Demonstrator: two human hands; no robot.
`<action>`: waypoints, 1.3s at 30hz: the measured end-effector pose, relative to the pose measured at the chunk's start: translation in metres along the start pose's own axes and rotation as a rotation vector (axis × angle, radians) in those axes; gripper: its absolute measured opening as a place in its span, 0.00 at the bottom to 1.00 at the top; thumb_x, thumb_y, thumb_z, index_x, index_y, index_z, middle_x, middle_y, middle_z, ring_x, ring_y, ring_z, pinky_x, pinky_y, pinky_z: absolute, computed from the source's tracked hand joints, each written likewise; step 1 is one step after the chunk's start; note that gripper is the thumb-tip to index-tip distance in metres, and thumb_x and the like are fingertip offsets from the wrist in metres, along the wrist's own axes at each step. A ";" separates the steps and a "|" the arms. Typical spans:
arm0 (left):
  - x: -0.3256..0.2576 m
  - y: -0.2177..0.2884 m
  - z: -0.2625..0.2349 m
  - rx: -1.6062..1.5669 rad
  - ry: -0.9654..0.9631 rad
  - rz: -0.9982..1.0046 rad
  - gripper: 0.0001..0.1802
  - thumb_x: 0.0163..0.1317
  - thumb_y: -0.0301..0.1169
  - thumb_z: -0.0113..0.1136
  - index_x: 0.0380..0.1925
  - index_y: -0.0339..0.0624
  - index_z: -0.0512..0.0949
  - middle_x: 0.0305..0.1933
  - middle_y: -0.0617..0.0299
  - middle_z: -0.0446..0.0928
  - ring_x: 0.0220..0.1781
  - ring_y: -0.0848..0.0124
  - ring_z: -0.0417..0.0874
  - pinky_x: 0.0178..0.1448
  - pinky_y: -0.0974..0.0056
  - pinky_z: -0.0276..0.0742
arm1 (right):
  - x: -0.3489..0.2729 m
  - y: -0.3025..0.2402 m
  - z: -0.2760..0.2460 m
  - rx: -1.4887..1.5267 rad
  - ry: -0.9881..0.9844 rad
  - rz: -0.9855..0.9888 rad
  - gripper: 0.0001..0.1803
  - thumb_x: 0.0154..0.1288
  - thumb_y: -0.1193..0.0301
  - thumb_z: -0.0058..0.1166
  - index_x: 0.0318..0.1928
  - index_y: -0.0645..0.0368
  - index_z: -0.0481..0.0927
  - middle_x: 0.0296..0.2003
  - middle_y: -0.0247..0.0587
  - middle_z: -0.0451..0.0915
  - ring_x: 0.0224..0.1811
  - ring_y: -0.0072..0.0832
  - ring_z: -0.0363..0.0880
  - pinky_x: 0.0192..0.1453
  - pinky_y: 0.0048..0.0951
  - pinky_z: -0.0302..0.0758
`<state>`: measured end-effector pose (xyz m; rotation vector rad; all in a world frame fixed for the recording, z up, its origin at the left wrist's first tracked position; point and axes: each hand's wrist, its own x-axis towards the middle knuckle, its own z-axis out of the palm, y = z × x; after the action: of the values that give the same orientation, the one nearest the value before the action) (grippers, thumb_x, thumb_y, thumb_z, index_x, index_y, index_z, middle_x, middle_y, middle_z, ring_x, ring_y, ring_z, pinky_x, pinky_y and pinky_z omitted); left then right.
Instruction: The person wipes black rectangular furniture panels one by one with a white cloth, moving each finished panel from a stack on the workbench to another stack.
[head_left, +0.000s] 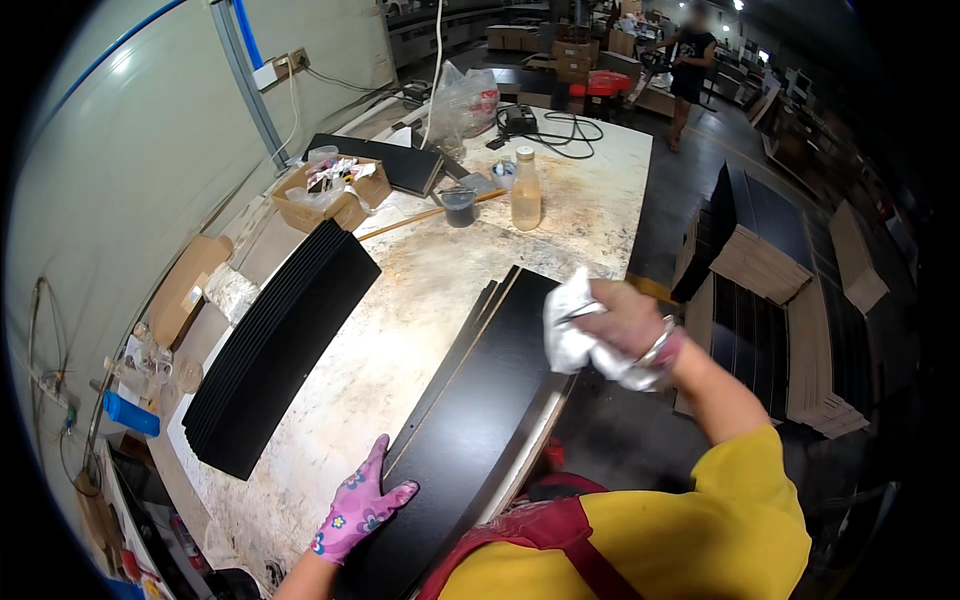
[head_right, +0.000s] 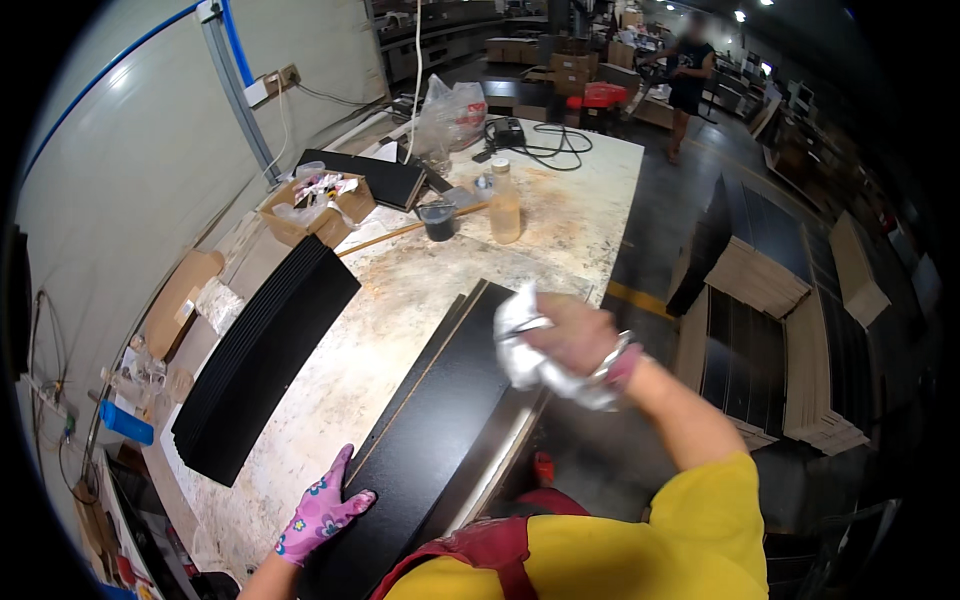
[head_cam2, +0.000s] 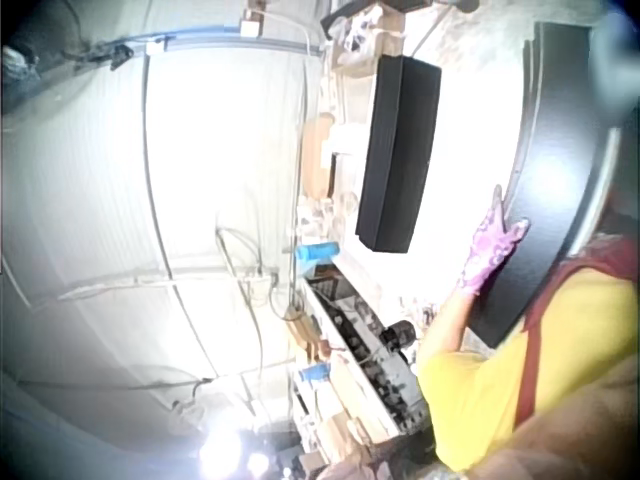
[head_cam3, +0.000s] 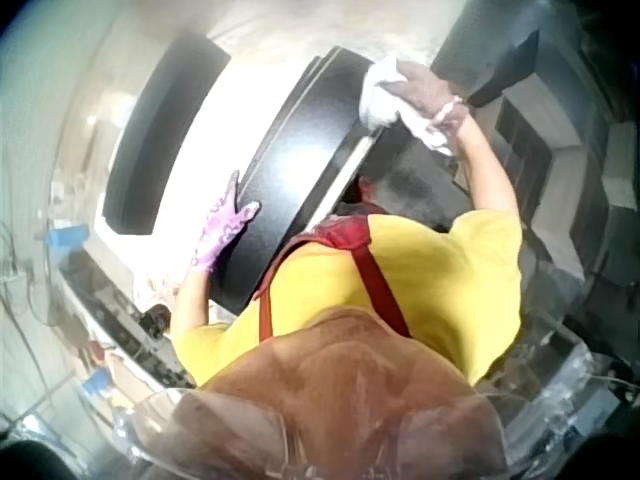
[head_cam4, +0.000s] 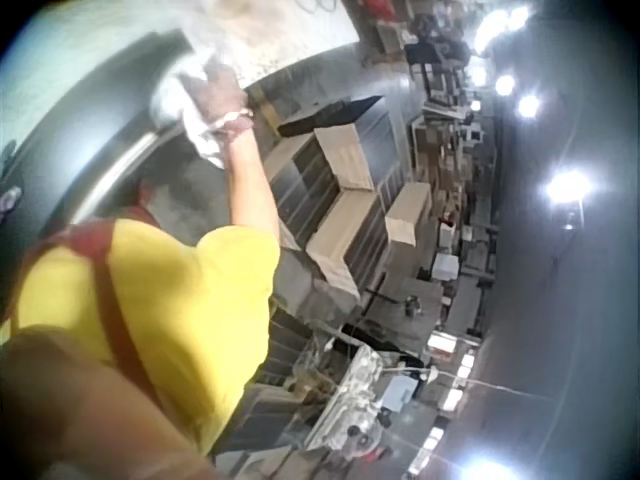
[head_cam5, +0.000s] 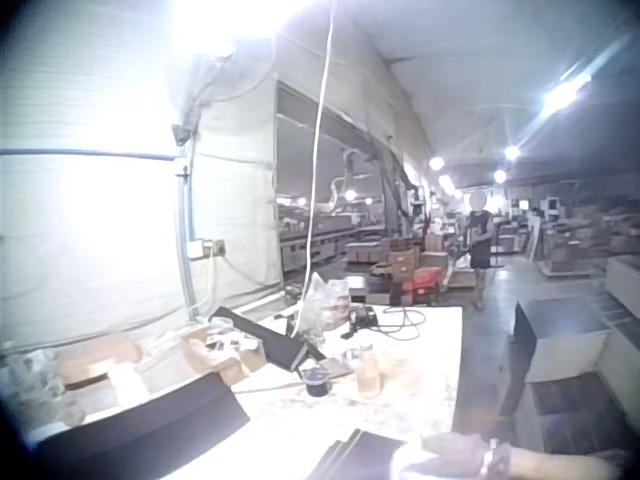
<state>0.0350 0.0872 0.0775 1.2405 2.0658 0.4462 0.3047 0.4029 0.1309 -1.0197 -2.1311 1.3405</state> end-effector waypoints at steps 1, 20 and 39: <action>0.001 0.002 -0.001 0.000 -0.009 0.001 0.57 0.56 0.66 0.56 0.73 0.38 0.47 0.71 0.40 0.60 0.71 0.48 0.63 0.73 0.57 0.59 | -0.011 -0.050 0.028 -0.113 -0.065 0.139 0.18 0.58 0.66 0.59 0.47 0.62 0.80 0.39 0.44 0.84 0.41 0.29 0.83 0.48 0.33 0.78; 0.059 -0.146 -0.081 0.396 0.689 -0.052 0.43 0.66 0.52 0.52 0.73 0.42 0.50 0.76 0.47 0.52 0.77 0.52 0.52 0.76 0.53 0.51 | 0.021 -0.024 0.079 -0.418 -0.053 -0.466 0.22 0.55 0.71 0.63 0.52 0.58 0.79 0.46 0.46 0.83 0.47 0.37 0.82 0.53 0.35 0.76; 0.126 -0.208 -0.128 0.648 0.899 -0.250 0.37 0.61 0.45 0.60 0.66 0.40 0.63 0.60 0.48 0.71 0.62 0.56 0.72 0.63 0.51 0.67 | 0.010 -0.010 0.187 -0.605 -0.452 -0.888 0.11 0.53 0.68 0.55 0.38 0.55 0.75 0.33 0.40 0.75 0.35 0.39 0.79 0.37 0.42 0.76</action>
<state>-0.2277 0.1022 -0.0018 1.2041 3.2779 0.2270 0.1680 0.2985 0.0567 0.1702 -2.8713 0.5107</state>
